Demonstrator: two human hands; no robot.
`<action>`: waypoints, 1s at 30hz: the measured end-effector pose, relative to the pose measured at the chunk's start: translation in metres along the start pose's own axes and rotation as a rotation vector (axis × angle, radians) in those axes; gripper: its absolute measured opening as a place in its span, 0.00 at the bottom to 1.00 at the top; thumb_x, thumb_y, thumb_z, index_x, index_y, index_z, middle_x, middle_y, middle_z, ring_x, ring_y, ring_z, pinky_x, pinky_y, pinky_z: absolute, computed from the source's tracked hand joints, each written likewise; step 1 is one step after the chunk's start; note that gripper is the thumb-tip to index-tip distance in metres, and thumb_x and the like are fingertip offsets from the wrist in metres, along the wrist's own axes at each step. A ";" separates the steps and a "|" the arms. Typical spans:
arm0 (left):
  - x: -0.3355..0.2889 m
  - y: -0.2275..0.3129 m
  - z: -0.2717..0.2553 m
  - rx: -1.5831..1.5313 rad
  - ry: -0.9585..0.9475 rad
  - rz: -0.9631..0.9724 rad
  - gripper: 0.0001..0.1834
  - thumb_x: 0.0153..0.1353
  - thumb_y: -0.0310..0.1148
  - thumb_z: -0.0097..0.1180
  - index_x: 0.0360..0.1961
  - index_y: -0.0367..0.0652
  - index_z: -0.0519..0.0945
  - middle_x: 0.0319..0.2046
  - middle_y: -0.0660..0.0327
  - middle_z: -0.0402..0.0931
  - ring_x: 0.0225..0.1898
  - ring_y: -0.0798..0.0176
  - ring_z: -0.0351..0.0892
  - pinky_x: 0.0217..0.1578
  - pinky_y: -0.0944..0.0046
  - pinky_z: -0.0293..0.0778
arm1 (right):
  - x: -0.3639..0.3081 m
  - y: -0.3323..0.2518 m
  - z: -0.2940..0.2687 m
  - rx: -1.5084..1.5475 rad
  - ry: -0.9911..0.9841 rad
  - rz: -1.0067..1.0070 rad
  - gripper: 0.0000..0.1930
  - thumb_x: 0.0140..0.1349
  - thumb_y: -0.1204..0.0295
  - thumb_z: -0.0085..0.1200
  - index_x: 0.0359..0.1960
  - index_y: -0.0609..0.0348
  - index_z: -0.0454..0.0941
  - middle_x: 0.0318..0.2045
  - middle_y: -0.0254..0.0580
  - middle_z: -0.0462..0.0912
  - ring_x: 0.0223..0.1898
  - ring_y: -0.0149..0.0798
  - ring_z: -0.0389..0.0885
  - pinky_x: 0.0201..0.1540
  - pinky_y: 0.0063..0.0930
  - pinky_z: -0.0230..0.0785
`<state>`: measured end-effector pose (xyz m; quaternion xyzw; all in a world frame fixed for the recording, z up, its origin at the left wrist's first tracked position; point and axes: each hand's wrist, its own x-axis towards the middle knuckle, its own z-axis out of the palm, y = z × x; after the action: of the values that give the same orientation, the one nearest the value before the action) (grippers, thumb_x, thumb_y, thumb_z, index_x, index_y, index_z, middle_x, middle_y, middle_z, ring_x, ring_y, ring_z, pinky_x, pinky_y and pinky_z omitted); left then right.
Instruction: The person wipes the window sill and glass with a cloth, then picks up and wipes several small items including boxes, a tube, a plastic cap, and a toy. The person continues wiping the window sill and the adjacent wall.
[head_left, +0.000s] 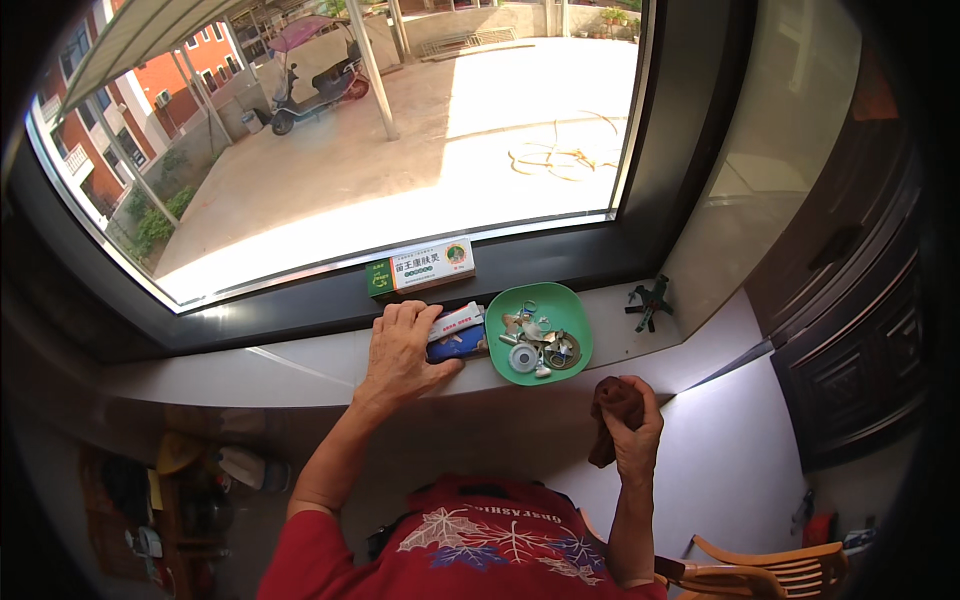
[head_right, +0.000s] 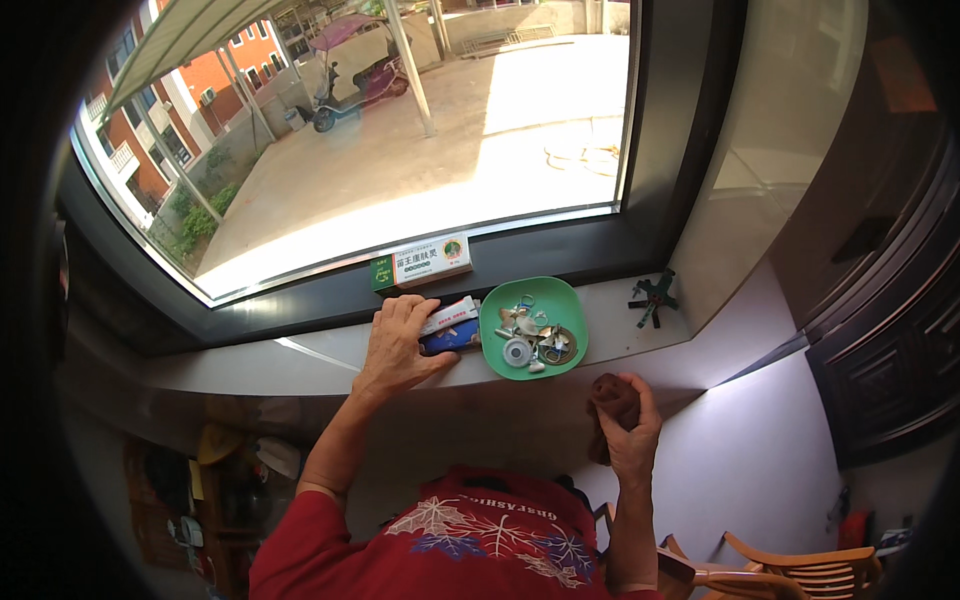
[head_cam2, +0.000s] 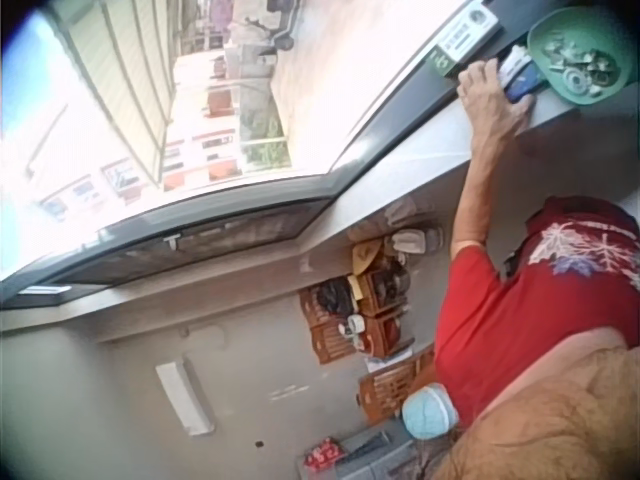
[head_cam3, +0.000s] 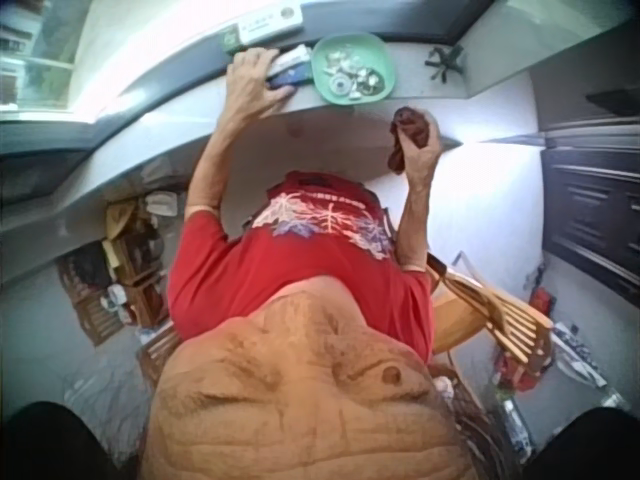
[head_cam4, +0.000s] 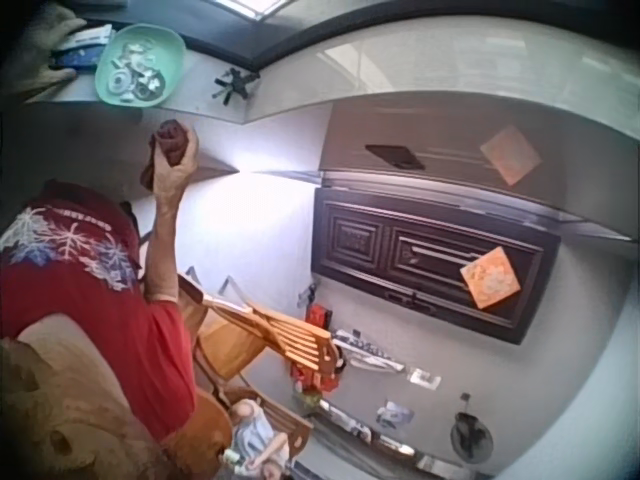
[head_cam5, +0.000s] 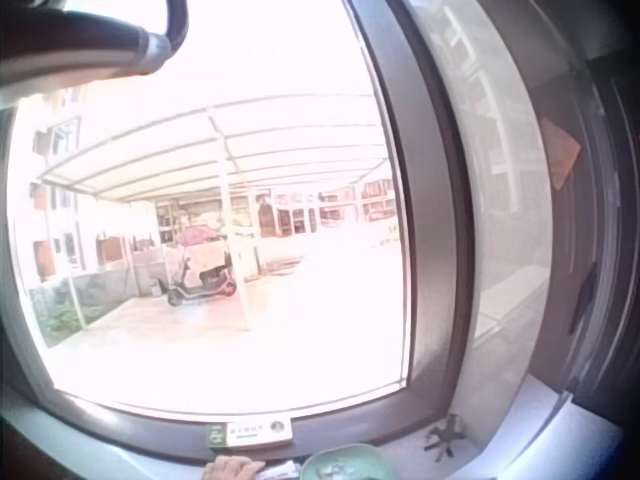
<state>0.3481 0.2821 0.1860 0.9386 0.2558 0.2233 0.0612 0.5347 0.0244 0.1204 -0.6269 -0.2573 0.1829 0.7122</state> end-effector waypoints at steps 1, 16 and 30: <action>-0.001 -0.001 0.001 -0.002 -0.025 -0.031 0.36 0.37 0.45 0.70 0.49 0.42 0.75 0.45 0.57 0.68 0.48 0.53 0.64 0.49 0.56 0.63 | -0.001 0.003 0.000 0.026 -0.019 0.001 0.22 0.55 0.86 0.58 0.52 0.62 0.69 0.40 0.39 0.80 0.42 0.30 0.78 0.48 0.23 0.72; -0.022 -0.005 0.011 -0.088 0.111 -0.062 0.29 0.43 0.38 0.67 0.44 0.36 0.70 0.39 0.50 0.69 0.42 0.47 0.68 0.44 0.52 0.68 | 0.003 0.013 -0.008 0.086 -0.060 -0.010 0.22 0.55 0.84 0.60 0.52 0.60 0.71 0.39 0.36 0.81 0.41 0.27 0.78 0.47 0.21 0.71; 0.070 0.044 0.006 -0.521 -0.245 0.165 0.34 0.47 0.44 0.67 0.52 0.36 0.72 0.46 0.50 0.71 0.49 0.51 0.70 0.52 0.57 0.68 | -0.003 0.016 -0.021 0.092 -0.032 0.004 0.19 0.57 0.84 0.58 0.50 0.62 0.71 0.40 0.38 0.79 0.40 0.31 0.78 0.44 0.25 0.74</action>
<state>0.4244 0.2791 0.2177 0.9289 0.1031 0.1705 0.3122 0.5461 0.0086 0.1028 -0.5909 -0.2586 0.2061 0.7359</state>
